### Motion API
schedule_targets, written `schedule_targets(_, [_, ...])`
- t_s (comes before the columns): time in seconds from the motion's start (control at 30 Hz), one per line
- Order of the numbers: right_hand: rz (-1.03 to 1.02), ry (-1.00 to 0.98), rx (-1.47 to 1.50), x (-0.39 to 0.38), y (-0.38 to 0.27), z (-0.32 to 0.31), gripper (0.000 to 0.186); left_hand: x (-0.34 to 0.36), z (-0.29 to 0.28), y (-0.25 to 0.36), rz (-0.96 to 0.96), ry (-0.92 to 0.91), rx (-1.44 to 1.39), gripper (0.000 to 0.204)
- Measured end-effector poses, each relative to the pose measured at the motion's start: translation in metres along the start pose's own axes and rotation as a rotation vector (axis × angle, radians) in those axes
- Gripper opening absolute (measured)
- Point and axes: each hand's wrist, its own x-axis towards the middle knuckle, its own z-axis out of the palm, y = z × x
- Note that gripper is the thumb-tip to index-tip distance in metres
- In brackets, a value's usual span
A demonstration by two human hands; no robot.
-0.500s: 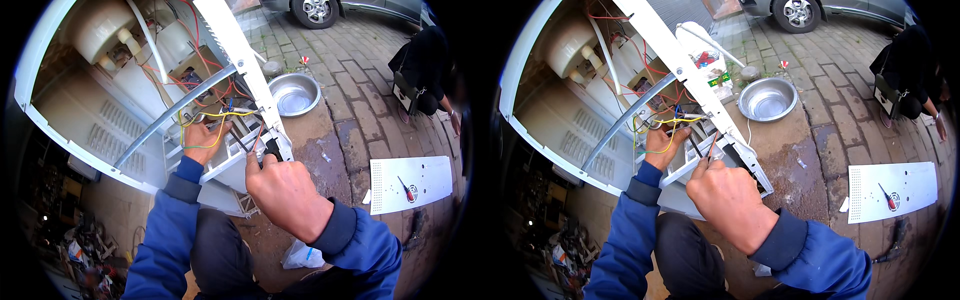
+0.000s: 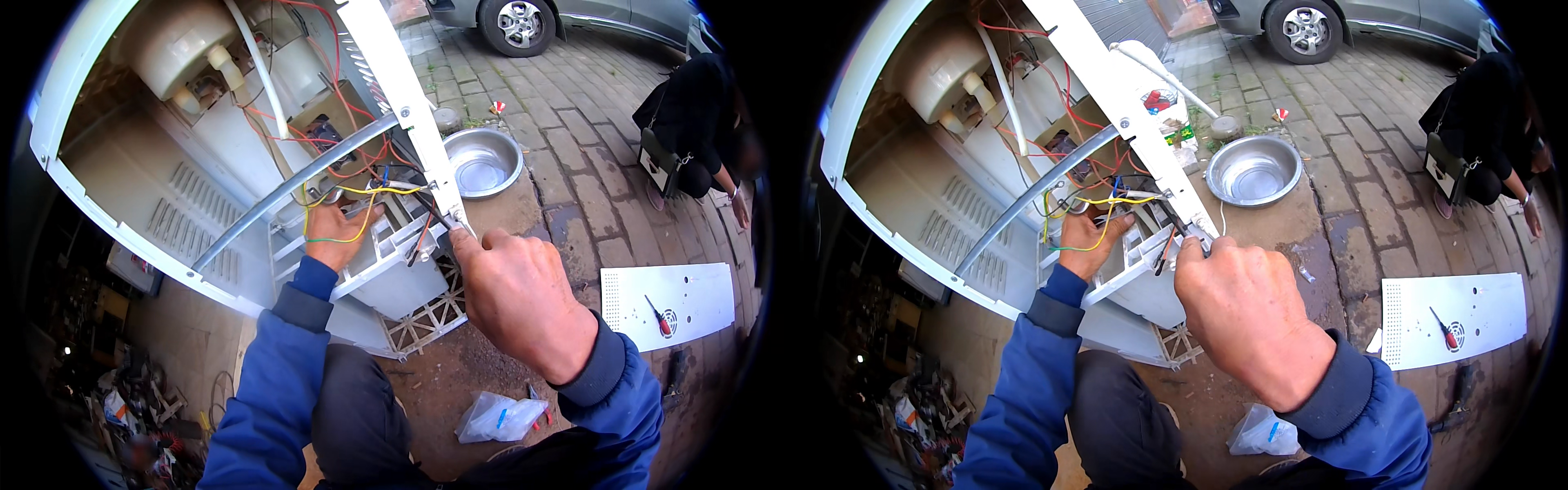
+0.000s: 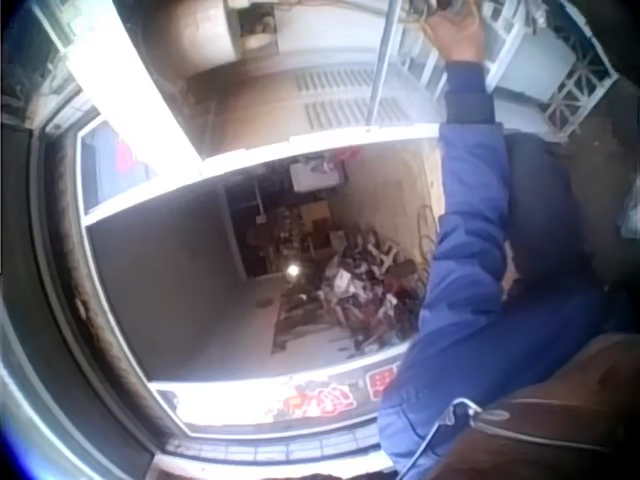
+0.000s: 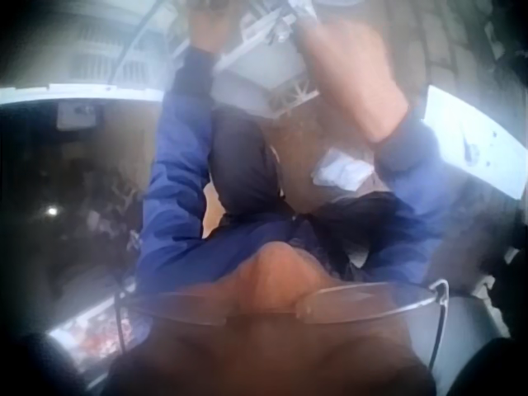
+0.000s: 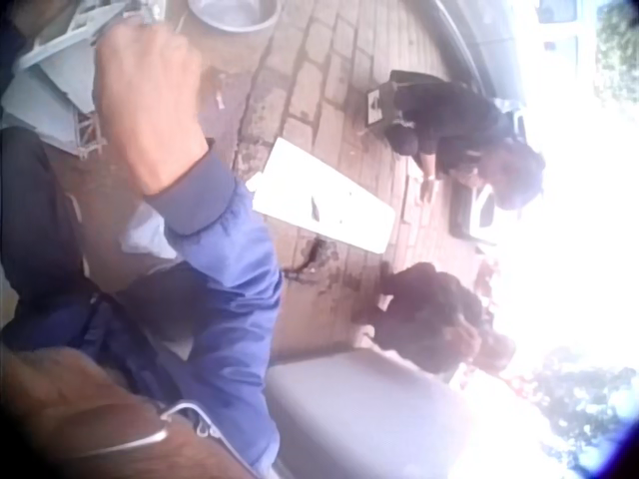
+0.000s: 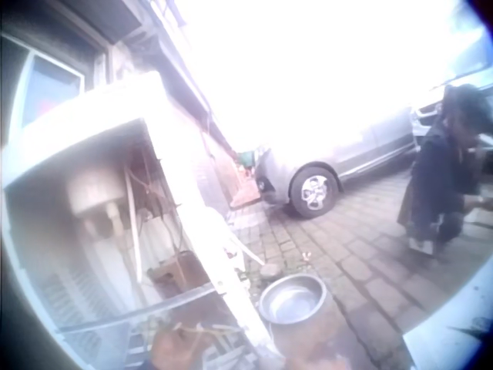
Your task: The person repairs the internal wiring of a white appliance, likely a water heater, by stripping wires, connecting them, and testing continuity with a multimeter. They use a screwdriver and wire strippers to manipulate the wires and components inside the open appliance casing.
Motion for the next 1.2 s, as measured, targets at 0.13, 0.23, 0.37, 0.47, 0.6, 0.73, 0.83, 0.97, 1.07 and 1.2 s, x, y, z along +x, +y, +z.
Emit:
schedule_targets(0.13, [-0.035, -0.023, -0.012, 0.003, -0.001, 0.014, 0.025, -0.002, -0.003, -0.003, -0.028, -0.046, 0.062, 0.048])
schedule_targets(0.23, [-0.087, -0.020, 0.000, 0.001, -0.002, 0.016, 0.023, -0.001, -0.007, -0.011, -0.072, -0.041, 0.089, 0.047])
schedule_targets(0.37, [-0.112, -0.020, -0.031, 0.002, 0.001, 0.024, 0.023, -0.002, -0.006, -0.006, -0.048, -0.049, 0.073, 0.049])
schedule_targets(0.47, [-0.106, -0.043, -0.062, 0.001, 0.005, 0.025, 0.025, -0.005, -0.004, -0.007, -0.029, -0.093, 0.235, 0.047])
schedule_targets(0.6, [-0.111, -0.008, -0.021, -0.001, 0.006, 0.028, 0.027, -0.007, -0.009, 0.001, -0.063, -0.118, 0.180, 0.049])
schedule_targets(0.73, [-0.118, -0.011, -0.029, 0.000, 0.009, 0.025, 0.028, -0.001, -0.009, 0.005, -0.212, -0.169, 0.295, 0.047])
schedule_targets(0.83, [-0.116, 0.005, -0.020, 0.001, 0.009, 0.026, 0.028, -0.003, -0.004, -0.005, -0.081, -0.092, 0.189, 0.045])
schedule_targets(0.97, [-0.113, -0.006, -0.010, 0.001, 0.011, 0.025, 0.028, -0.002, -0.005, -0.002, -0.126, -0.134, 0.283, 0.040])
schedule_targets(1.07, [-0.109, -0.027, -0.001, 0.002, 0.009, 0.021, 0.029, -0.003, -0.010, -0.019, -0.164, -0.113, 0.230, 0.038])
schedule_targets(1.2, [-0.097, -0.038, 0.024, 0.006, 0.013, 0.027, 0.029, 0.002, -0.008, -0.019, -0.258, -0.083, 0.079, 0.041])
